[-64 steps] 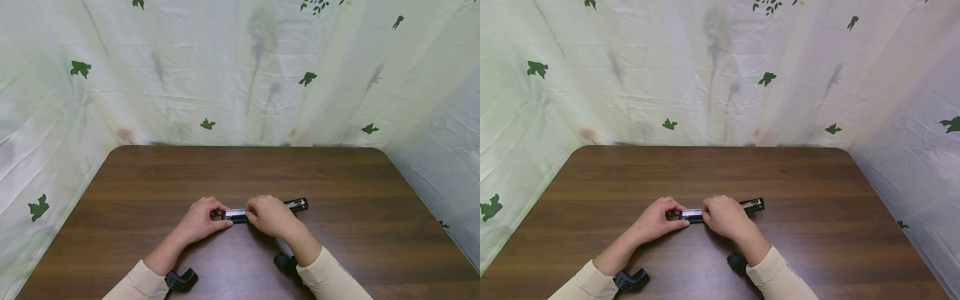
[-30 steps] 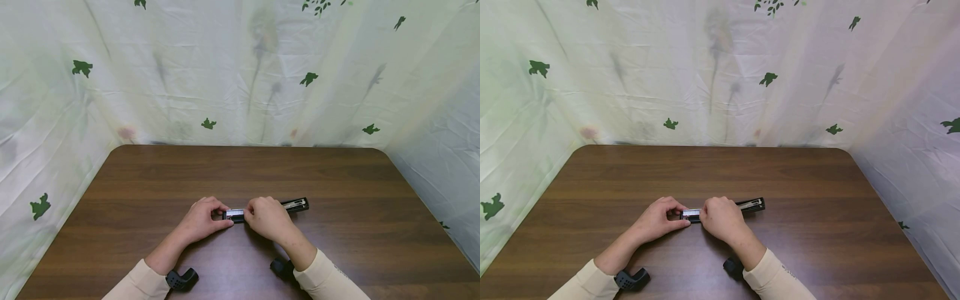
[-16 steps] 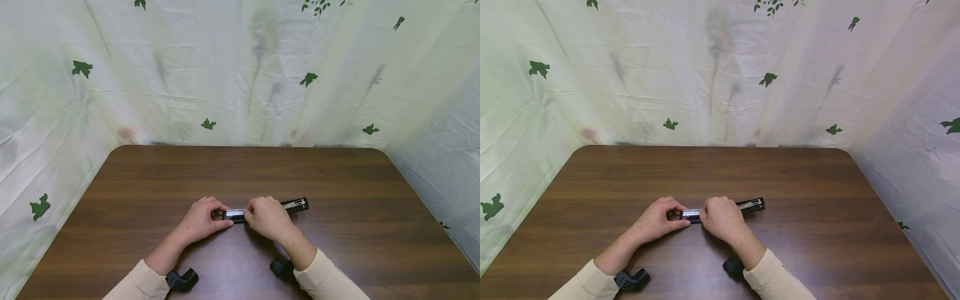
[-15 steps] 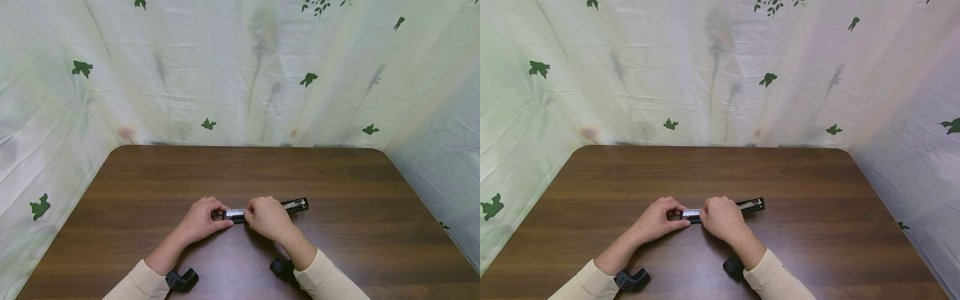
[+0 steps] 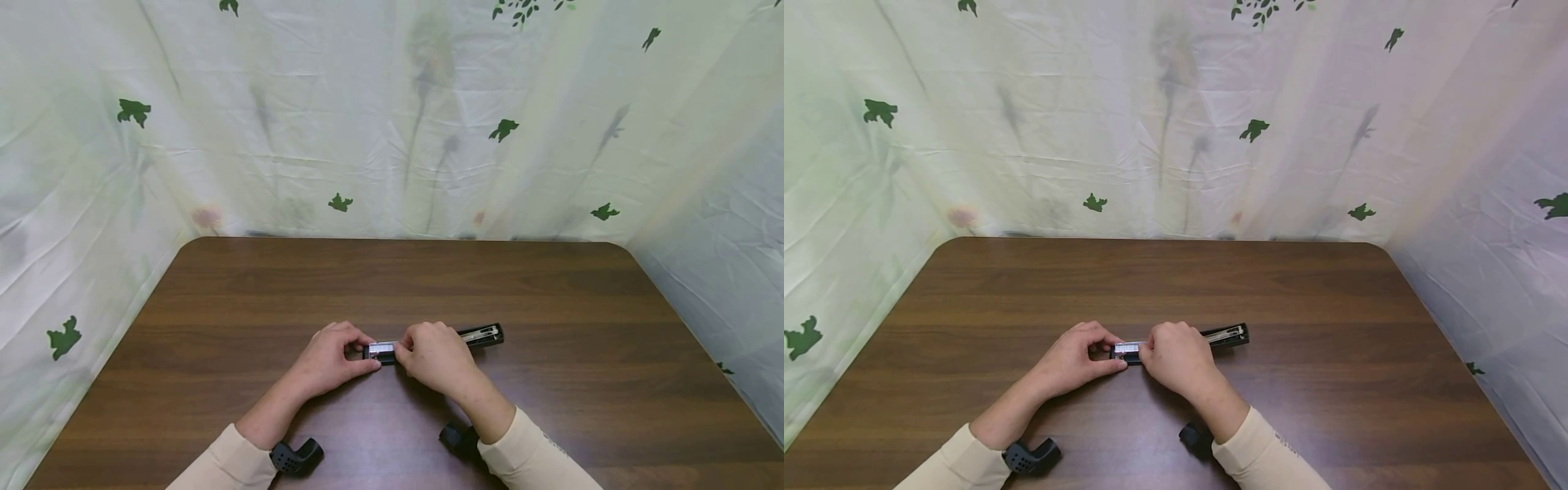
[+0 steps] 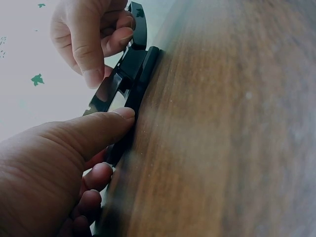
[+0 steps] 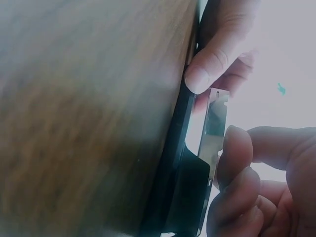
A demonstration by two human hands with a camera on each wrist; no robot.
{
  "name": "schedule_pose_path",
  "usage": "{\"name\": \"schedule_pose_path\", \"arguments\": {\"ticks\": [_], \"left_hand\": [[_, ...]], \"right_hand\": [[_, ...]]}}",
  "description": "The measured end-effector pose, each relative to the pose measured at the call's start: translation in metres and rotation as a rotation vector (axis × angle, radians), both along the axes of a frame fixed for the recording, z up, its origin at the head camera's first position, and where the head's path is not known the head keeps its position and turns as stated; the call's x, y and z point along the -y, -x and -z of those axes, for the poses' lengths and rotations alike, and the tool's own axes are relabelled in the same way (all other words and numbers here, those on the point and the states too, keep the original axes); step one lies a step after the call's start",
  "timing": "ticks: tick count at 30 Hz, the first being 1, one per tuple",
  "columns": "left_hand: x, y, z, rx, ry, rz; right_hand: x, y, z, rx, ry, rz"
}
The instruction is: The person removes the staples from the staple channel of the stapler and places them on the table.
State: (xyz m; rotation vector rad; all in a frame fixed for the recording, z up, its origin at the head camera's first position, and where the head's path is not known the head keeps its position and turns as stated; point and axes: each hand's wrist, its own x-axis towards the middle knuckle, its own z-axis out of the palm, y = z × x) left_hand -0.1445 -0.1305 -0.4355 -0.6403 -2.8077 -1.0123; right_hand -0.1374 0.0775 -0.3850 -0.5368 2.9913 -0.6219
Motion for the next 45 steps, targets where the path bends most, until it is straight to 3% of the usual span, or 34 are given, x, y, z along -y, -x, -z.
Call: {"name": "schedule_pose_path", "arguments": {"ticks": [14,45], "left_hand": [[0.0003,0.0002,0.0001,0.017,0.001,-0.002],[0.0002,-0.0002,-0.0002,0.010,0.003,-0.001]], "right_hand": [[-0.0013,0.0008,-0.0025,0.093,0.054,0.009],[-0.0007,0.0017,-0.0022,0.088,0.141,0.001]]}}
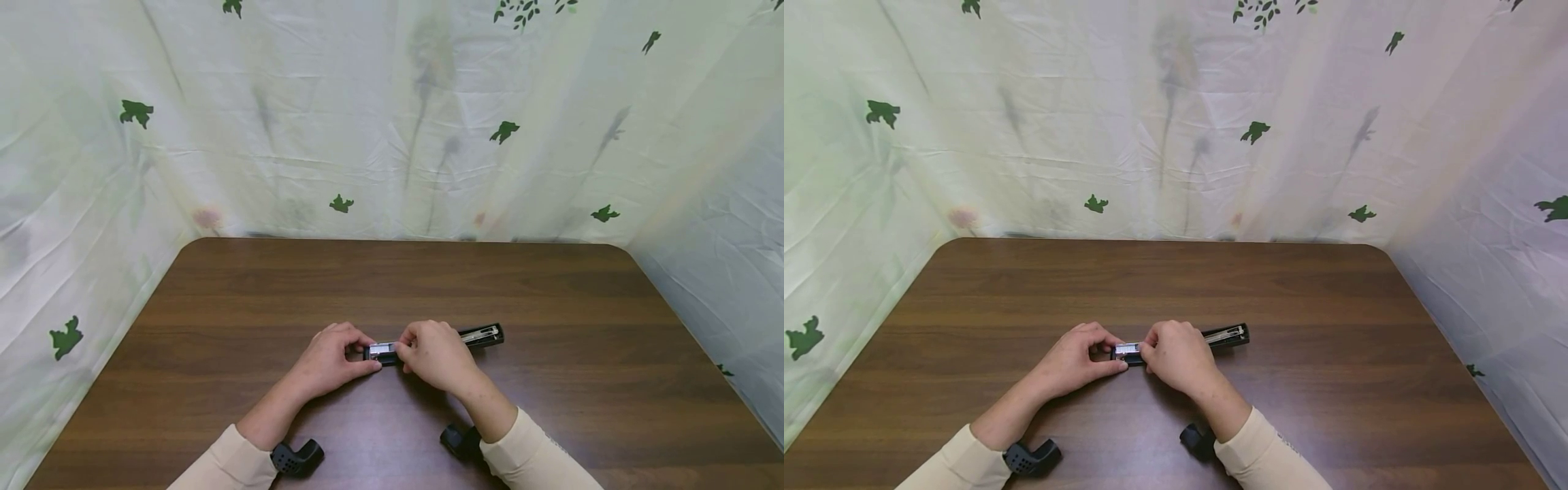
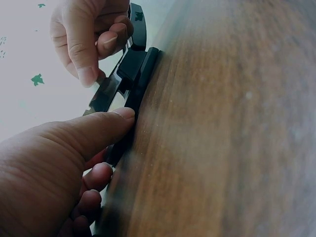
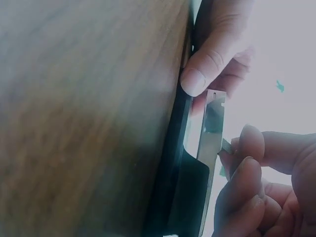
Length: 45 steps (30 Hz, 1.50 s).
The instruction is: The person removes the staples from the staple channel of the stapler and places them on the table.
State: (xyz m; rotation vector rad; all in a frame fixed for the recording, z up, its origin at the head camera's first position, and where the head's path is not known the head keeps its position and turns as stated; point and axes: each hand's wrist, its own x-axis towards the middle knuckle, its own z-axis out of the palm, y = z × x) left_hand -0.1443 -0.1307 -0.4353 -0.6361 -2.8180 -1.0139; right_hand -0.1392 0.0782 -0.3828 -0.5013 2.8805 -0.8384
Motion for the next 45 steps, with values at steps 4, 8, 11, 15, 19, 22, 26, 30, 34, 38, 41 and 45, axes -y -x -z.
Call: {"name": "schedule_pose_path", "arguments": {"ticks": [4,8,11,15,19,22,26,30,34,38,41,45], "left_hand": [[0.000,0.000,0.000,0.009,-0.002,-0.002],[0.000,0.000,0.000,0.007,-0.002,-0.002],[0.000,0.000,0.000,0.003,-0.002,-0.002],[0.000,0.000,0.000,-0.001,-0.005,0.000],[0.000,0.000,-0.001,-0.003,-0.007,0.001],[0.000,0.000,-0.001,-0.002,-0.005,0.001],[0.000,0.000,0.000,-0.003,-0.002,-0.001],[0.000,0.000,0.000,-0.008,-0.001,-0.001],[0.000,0.000,0.000,-0.013,-0.005,0.003],[0.000,0.000,0.001,-0.021,-0.004,0.010],[0.000,0.000,0.001,-0.026,-0.002,0.011],[0.000,0.000,0.001,-0.027,-0.002,0.011]], "right_hand": [[-0.001,0.000,-0.002,-0.011,0.001,0.013],[-0.002,0.001,-0.004,-0.003,0.028,0.022],[-0.003,0.002,-0.005,0.006,0.051,0.027],[-0.005,0.003,-0.008,0.007,0.072,0.032],[-0.006,0.004,-0.010,0.006,0.090,0.035],[-0.006,0.004,-0.010,0.006,0.094,0.035],[-0.007,0.004,-0.011,0.003,0.097,0.028],[-0.007,0.003,-0.011,-0.003,0.104,0.010],[-0.007,0.002,-0.011,-0.005,0.109,-0.005],[-0.007,0.002,-0.011,-0.016,0.114,-0.022],[-0.007,0.001,-0.012,-0.025,0.115,-0.044],[-0.007,0.000,-0.012,-0.017,0.114,-0.079]]}}
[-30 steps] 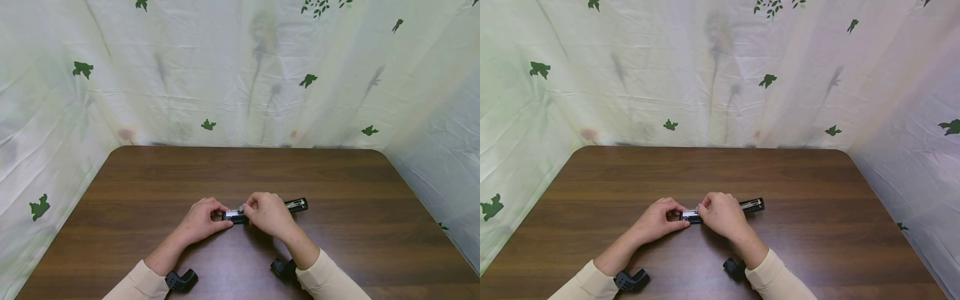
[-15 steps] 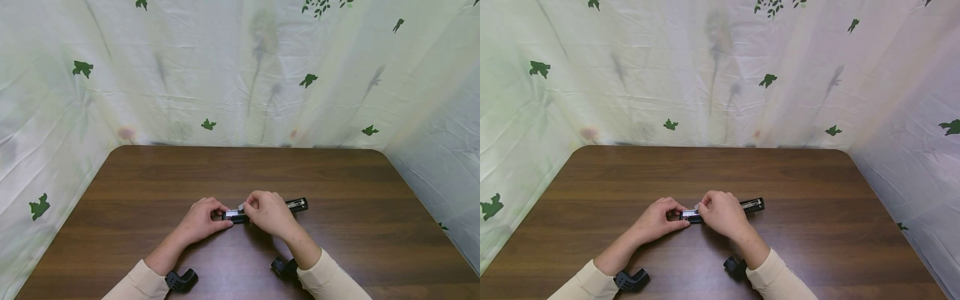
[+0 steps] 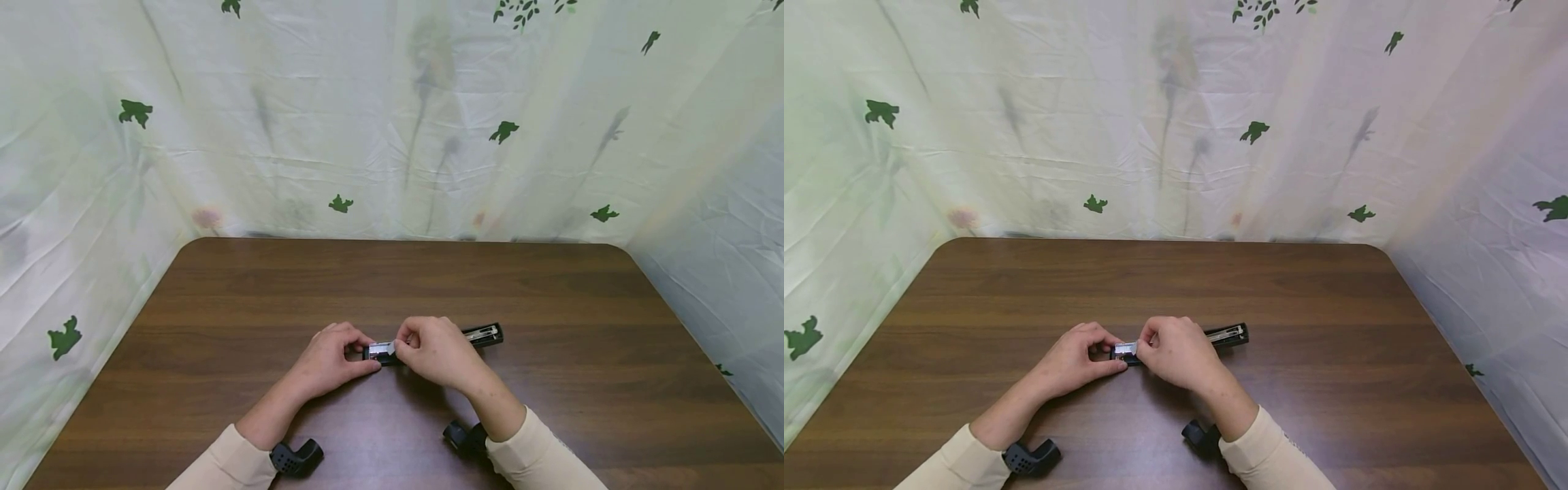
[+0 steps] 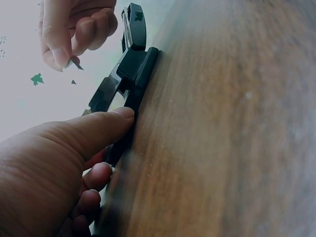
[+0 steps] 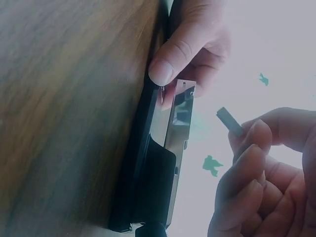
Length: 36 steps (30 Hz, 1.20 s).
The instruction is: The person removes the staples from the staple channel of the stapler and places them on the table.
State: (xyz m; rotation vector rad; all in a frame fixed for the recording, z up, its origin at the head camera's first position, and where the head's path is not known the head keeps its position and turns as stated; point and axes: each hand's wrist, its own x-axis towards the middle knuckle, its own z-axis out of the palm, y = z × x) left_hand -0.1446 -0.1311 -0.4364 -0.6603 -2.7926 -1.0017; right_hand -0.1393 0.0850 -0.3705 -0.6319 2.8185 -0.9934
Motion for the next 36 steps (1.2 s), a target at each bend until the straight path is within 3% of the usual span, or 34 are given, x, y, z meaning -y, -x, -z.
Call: {"name": "schedule_pose_path", "arguments": {"ticks": [9,20,36], "left_hand": [[-0.0001,0.0001,-0.0001,-0.003,0.003,-0.003],[-0.0004,-0.0003,-0.0008,0.007,0.013,-0.013],[-0.0009,-0.0005,-0.0007,0.011,0.009,-0.019]], "right_hand": [[-0.0006,-0.0019,-0.0009,0.020,-0.016,-0.112],[-0.0019,-0.0035,0.0031,0.146,-0.061,-0.344],[-0.0033,-0.0094,0.0059,0.278,-0.146,-0.428]]}}
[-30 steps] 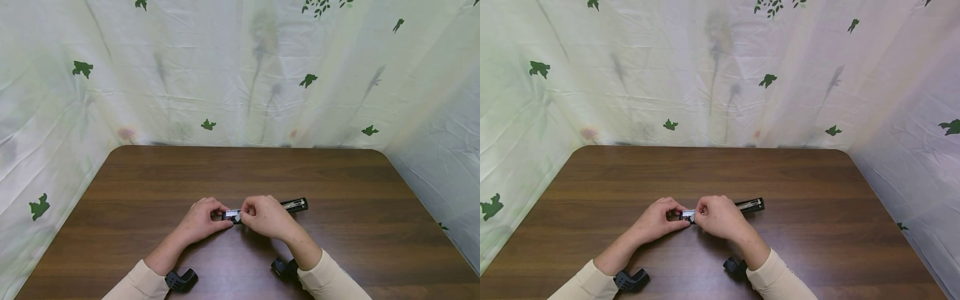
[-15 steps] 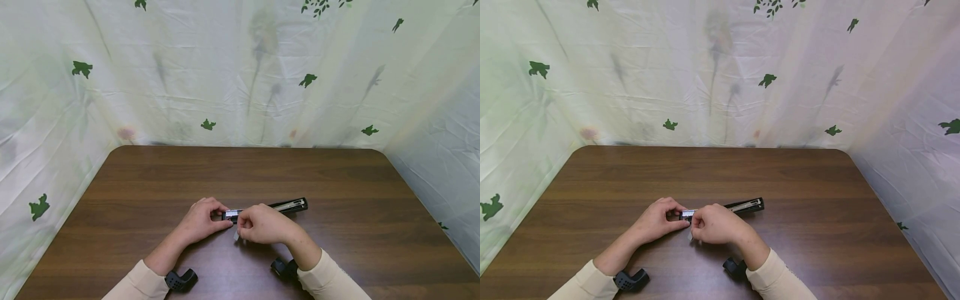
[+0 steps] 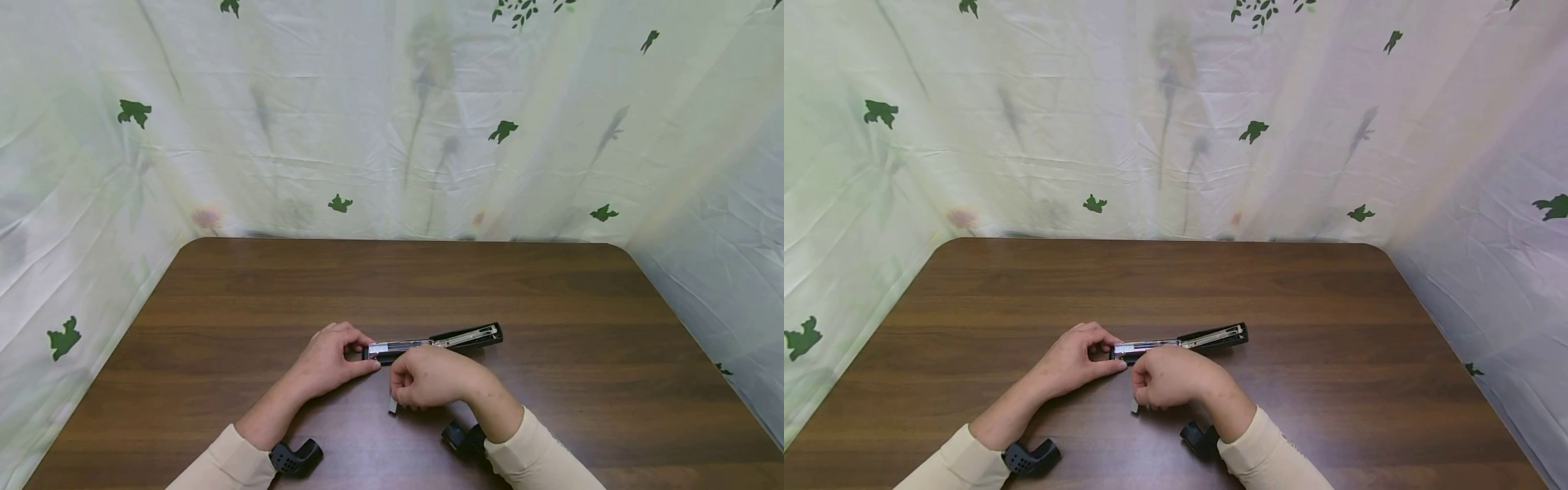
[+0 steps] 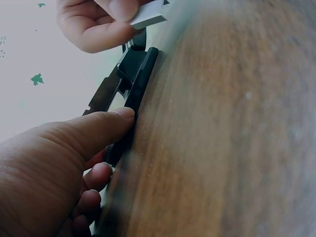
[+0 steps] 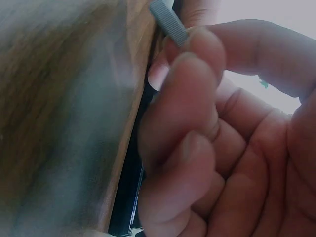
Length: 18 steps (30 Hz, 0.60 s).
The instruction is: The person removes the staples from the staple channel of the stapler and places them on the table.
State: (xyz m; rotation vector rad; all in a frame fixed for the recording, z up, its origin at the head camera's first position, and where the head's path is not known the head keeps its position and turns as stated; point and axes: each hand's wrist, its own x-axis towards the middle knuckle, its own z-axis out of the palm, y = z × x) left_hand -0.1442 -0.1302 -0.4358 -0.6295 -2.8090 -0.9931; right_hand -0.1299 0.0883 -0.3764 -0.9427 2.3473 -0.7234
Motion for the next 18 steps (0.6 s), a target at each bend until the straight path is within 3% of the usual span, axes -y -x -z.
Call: {"name": "schedule_pose_path", "arguments": {"ticks": [18], "left_hand": [[-0.0004,0.0002,-0.0002,-0.001,0.000,0.002]], "right_hand": [[0.0018,0.0012,0.0059,-0.115,-0.116,-0.009]]}}
